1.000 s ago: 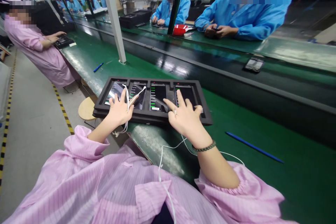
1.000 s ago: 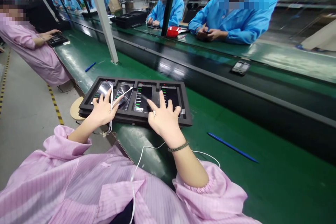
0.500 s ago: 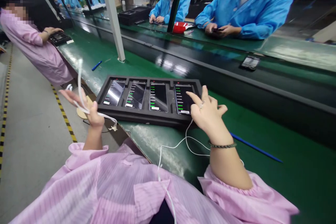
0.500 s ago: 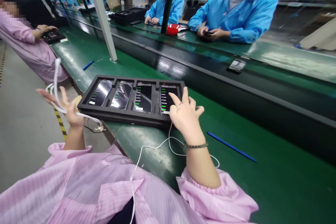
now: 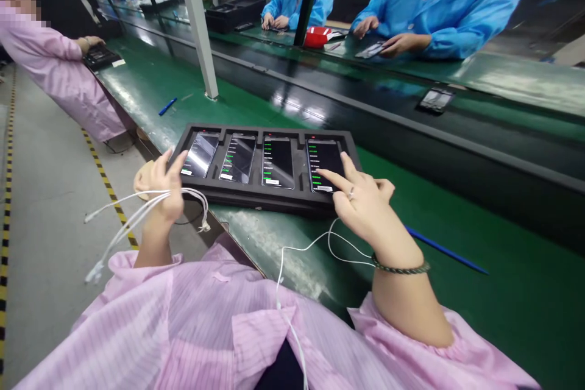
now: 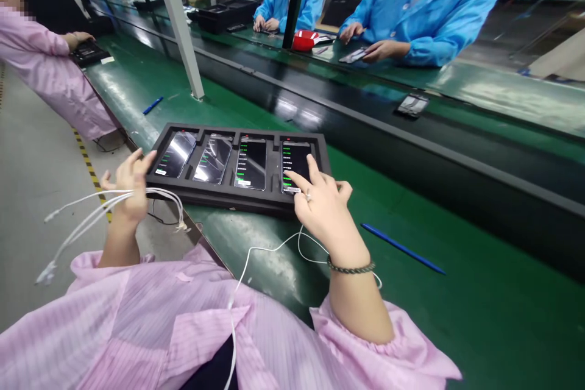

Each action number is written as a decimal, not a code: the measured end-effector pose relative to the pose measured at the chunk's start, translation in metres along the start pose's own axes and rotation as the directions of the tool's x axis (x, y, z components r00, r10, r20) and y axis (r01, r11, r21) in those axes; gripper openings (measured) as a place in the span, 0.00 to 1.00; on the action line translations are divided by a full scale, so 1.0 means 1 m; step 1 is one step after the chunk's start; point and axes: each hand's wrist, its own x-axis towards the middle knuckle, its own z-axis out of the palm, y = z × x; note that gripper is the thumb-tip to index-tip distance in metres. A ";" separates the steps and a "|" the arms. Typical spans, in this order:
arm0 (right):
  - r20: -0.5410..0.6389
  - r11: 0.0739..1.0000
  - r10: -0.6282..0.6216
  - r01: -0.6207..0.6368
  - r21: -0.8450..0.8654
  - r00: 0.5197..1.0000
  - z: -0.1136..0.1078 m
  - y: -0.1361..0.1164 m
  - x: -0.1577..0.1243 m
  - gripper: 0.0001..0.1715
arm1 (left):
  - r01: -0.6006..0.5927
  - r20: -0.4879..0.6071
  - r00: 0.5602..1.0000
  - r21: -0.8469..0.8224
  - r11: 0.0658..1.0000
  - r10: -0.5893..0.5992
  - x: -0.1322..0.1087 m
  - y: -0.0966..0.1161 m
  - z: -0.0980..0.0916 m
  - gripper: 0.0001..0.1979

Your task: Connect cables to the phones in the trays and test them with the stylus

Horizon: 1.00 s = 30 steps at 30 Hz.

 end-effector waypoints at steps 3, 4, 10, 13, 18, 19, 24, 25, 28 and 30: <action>0.050 0.996 -0.033 0.037 -0.078 0.998 0.000 -0.017 0.007 0.31 | -0.059 0.212 0.977 0.158 0.986 0.024 0.003 0.027 0.003 0.27; 0.069 0.992 -0.046 0.054 -0.112 0.997 0.000 -0.024 0.008 0.31 | -0.079 0.275 0.961 0.185 0.980 0.026 0.005 0.034 0.004 0.26; 0.267 0.969 -0.044 0.106 -0.223 0.963 0.001 -0.058 0.028 0.33 | -0.210 0.512 0.858 0.279 0.937 0.040 0.026 0.058 0.017 0.25; 0.337 0.975 -0.019 0.092 -0.202 0.941 0.007 -0.068 0.053 0.32 | -0.215 0.622 0.783 0.279 0.936 -0.005 0.047 0.067 0.028 0.25; 0.209 0.998 0.041 -0.031 -0.050 0.977 0.000 -0.056 0.082 0.33 | -0.175 0.529 0.847 0.186 0.967 0.052 0.069 0.078 0.026 0.26; 0.141 0.999 0.041 -0.045 0.028 0.989 -0.006 -0.047 0.078 0.33 | -0.165 0.469 0.879 0.135 0.977 0.083 0.066 0.077 0.020 0.26; -0.027 0.762 0.164 -0.109 0.638 0.986 -0.036 0.022 0.007 0.25 | -0.115 0.103 0.982 -0.321 0.940 0.156 0.029 0.064 -0.015 0.23; 0.053 0.677 0.209 -0.184 0.713 0.976 -0.038 0.036 -0.012 0.22 | -0.113 0.079 0.983 -0.461 0.880 0.168 0.022 0.062 -0.022 0.22; 0.341 0.388 0.260 -0.421 0.820 0.904 -0.030 0.071 -0.060 0.12 | 0.081 0.237 0.943 -0.843 0.532 0.232 0.010 0.060 -0.040 0.20; 0.422 0.305 0.190 -0.462 0.833 0.886 -0.017 0.083 -0.081 0.13 | 0.293 0.378 0.868 -0.914 0.281 0.324 0.009 0.064 -0.048 0.17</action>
